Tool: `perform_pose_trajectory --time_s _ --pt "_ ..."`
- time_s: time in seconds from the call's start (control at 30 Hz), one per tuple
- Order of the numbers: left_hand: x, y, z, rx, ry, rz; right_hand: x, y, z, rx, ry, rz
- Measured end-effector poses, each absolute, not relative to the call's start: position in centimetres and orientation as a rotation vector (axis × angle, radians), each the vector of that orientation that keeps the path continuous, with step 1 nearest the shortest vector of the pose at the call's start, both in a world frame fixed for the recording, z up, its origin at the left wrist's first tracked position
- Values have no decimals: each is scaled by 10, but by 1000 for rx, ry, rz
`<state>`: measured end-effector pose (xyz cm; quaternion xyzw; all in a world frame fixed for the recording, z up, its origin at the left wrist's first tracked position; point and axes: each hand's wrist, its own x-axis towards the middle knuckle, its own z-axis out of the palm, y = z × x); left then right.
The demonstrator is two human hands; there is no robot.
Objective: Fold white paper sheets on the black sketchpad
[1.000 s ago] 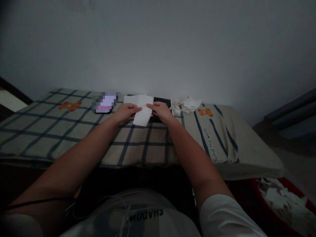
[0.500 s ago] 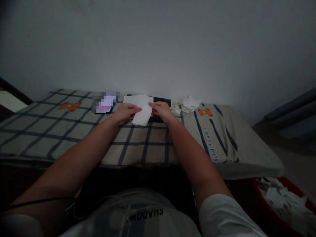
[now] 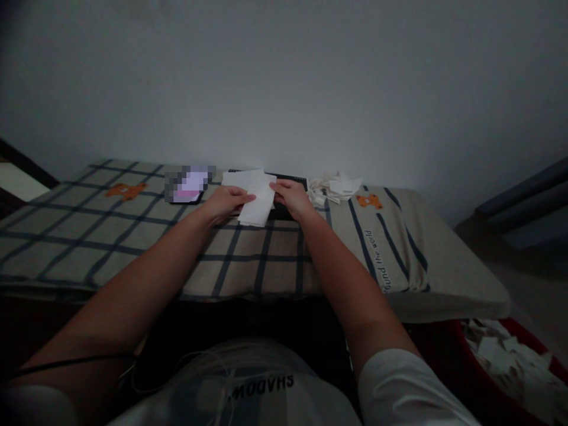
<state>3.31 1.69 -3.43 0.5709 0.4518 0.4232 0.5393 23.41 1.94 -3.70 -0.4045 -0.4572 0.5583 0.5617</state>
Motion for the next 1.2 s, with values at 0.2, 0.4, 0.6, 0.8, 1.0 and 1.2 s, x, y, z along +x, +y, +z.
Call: perform_pose_trajectory --time_s 0.2,0.4,0.6,0.8,1.0,1.2 --pt "32 18 -35 1376 1064 996 234 23 -39 -934 -1091 1248" --pt "33 19 -36 1401 1091 983 229 19 -33 -1027 -1083 1151" --pt "31 21 -36 1348 1087 1197 229 16 -36 -1020 -1177 1347" --pt "34 25 -39 1265 972 1285 227 15 -33 -1064 -1232 1236" --pt "32 23 -35 1184 982 1148 230 14 -30 -1103 -1204 1181" --pt "30 28 -36 1242 1097 1267 231 13 -33 -1056 -1161 1392"
